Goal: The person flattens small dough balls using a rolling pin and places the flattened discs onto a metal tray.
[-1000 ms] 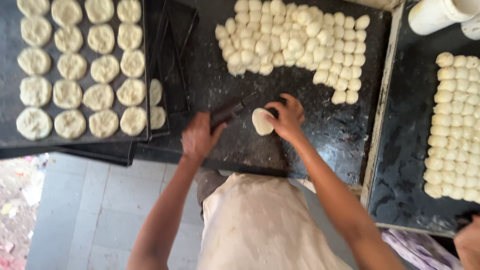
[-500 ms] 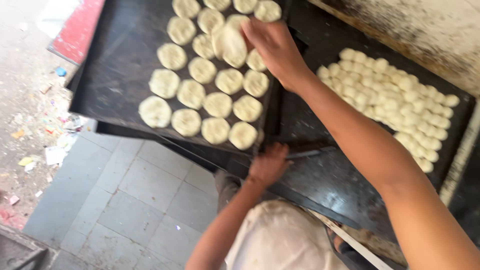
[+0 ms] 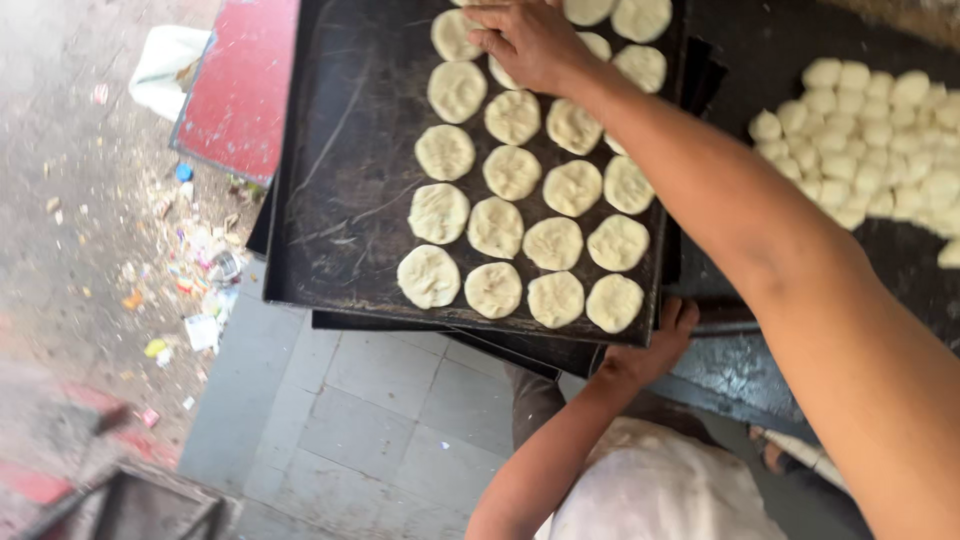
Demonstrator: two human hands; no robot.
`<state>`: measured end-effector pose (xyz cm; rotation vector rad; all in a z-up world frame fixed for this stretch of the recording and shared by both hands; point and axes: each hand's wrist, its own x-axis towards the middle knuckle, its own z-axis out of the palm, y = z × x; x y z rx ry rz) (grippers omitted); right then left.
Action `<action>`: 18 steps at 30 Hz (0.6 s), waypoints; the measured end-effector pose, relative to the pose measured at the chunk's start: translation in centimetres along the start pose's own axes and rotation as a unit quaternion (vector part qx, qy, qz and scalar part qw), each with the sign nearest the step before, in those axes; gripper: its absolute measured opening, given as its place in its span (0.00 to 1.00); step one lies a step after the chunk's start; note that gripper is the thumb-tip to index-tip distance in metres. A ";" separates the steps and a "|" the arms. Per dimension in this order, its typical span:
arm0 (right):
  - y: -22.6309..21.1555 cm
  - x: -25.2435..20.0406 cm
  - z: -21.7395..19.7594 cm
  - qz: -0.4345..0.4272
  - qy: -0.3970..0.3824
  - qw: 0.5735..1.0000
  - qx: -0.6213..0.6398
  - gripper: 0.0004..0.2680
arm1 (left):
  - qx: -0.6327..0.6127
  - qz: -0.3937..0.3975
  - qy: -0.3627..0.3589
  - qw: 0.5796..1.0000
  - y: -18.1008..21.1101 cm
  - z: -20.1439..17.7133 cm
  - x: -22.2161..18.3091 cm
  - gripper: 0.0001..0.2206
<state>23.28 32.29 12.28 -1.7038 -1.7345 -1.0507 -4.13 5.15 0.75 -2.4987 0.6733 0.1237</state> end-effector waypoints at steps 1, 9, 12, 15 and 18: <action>-0.6 -0.1 -2.4 0.111 0.001 0.985 0.132 0.10 | -0.243 -0.059 -0.025 0.968 0.0 0.8 0.7 0.22; -8.0 -24.2 -29.4 0.542 -0.088 0.812 0.197 0.17 | -0.608 -0.221 -0.130 0.751 0.0 1.3 0.9 0.24; -6.6 -34.7 -40.1 0.609 -0.101 0.785 0.049 0.14 | -0.481 -0.292 0.023 0.826 -1.4 -3.0 1.6 0.27; -1.5 -41.3 -49.3 0.504 -0.175 0.839 -0.104 0.13 | -0.412 -0.342 0.083 0.840 -1.6 -5.5 2.4 0.25; 4.8 -43.6 -51.8 0.502 -0.245 0.814 -0.161 0.13 | -0.382 -0.382 0.091 0.836 -0.1 -6.3 2.5 0.24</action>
